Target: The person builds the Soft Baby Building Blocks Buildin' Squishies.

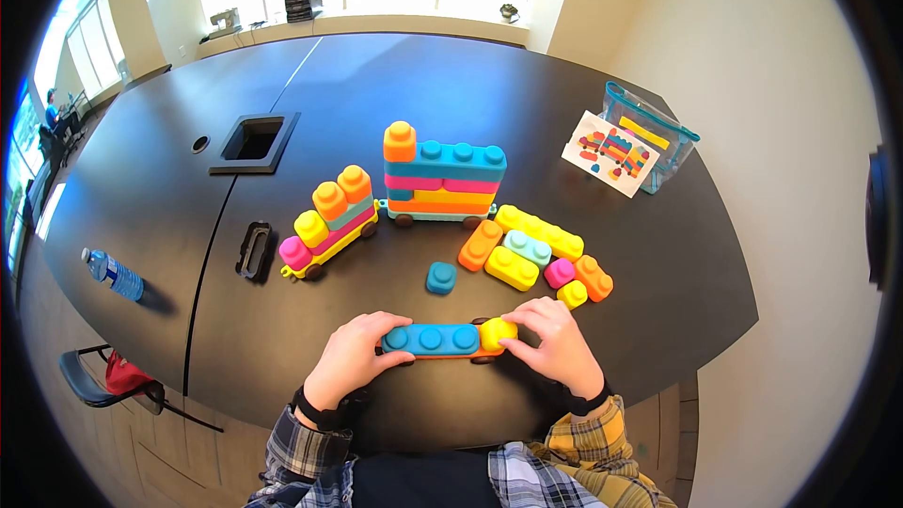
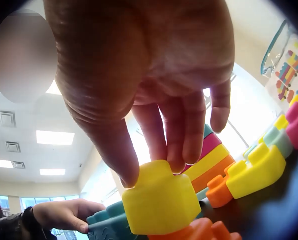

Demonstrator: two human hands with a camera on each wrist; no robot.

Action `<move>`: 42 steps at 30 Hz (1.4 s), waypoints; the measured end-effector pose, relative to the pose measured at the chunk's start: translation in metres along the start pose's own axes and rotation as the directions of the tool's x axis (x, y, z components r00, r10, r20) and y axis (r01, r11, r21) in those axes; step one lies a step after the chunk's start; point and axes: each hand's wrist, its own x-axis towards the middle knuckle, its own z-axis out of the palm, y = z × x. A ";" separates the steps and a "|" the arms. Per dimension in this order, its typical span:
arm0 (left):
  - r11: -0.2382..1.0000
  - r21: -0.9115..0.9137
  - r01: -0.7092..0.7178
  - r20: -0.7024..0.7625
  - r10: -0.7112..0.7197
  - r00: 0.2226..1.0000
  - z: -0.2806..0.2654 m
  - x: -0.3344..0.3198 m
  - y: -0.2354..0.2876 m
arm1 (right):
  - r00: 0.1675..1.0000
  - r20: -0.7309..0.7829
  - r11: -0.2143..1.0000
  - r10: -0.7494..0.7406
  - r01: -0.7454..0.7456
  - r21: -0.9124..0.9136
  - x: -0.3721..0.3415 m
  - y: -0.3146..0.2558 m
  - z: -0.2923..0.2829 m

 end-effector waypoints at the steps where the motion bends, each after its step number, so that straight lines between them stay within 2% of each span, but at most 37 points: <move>1: 1.000 -0.002 0.001 0.000 -0.001 1.000 0.000 0.000 -0.001 | 1.000 0.030 1.000 0.009 -0.010 0.016 -0.001 0.000 0.003; 3: 1.000 0.001 0.012 0.005 -0.012 1.000 0.000 0.000 0.000 | 0.998 0.061 0.999 0.016 -0.018 0.032 -0.003 0.000 0.009; 9: 1.000 -0.011 0.001 0.013 -0.001 1.000 0.002 0.001 0.000 | 0.999 0.033 1.000 0.006 -0.007 0.011 -0.007 -0.001 0.018; 21: 1.000 -0.013 -0.010 0.013 0.011 1.000 0.008 0.003 0.000 | 0.998 -0.068 0.998 0.007 -0.003 0.058 -0.014 0.004 0.023; 26: 1.000 -0.014 -0.008 0.001 0.008 1.000 0.008 0.003 0.000 | 0.998 -0.016 0.995 0.067 -0.066 0.075 -0.015 0.002 0.022; 30: 1.000 -0.008 -0.010 0.001 0.010 1.000 0.009 0.003 0.000 | 0.998 -0.007 0.995 0.057 -0.056 0.078 -0.013 0.005 0.019; 32: 1.000 -0.008 -0.020 -0.006 0.020 1.000 0.009 0.002 0.000 | 0.995 0.087 0.998 0.041 -0.046 0.048 -0.007 0.006 0.010; 33: 1.000 0.001 -0.008 0.011 0.008 1.000 0.008 0.003 0.002 | 0.995 0.087 0.998 0.042 -0.046 0.048 -0.004 0.011 0.009; 35: 1.000 0.012 0.003 0.025 -0.003 1.000 0.008 0.003 0.002 | 1.000 0.001 0.999 -0.004 0.004 0.050 0.006 0.023 0.006; 37: 0.987 0.139 -0.084 -0.019 0.088 0.996 0.009 0.002 0.002 | 1.000 0.008 0.998 0.023 -0.022 -0.058 0.026 0.026 -0.003; 39: 0.993 0.100 -0.062 -0.026 0.065 0.998 0.006 0.000 0.008 | 1.000 0.012 0.986 -0.001 0.003 -0.164 0.045 0.042 -0.001; 41: 0.997 0.062 -0.046 -0.031 0.048 0.998 0.003 0.000 0.009 | 0.999 0.021 0.984 -0.031 0.034 -0.172 0.066 0.057 0.003; 42: 0.997 0.063 -0.041 -0.014 0.042 0.999 0.003 0.000 0.007 | 0.997 0.076 0.974 0.001 0.016 -0.227 0.076 0.060 0.004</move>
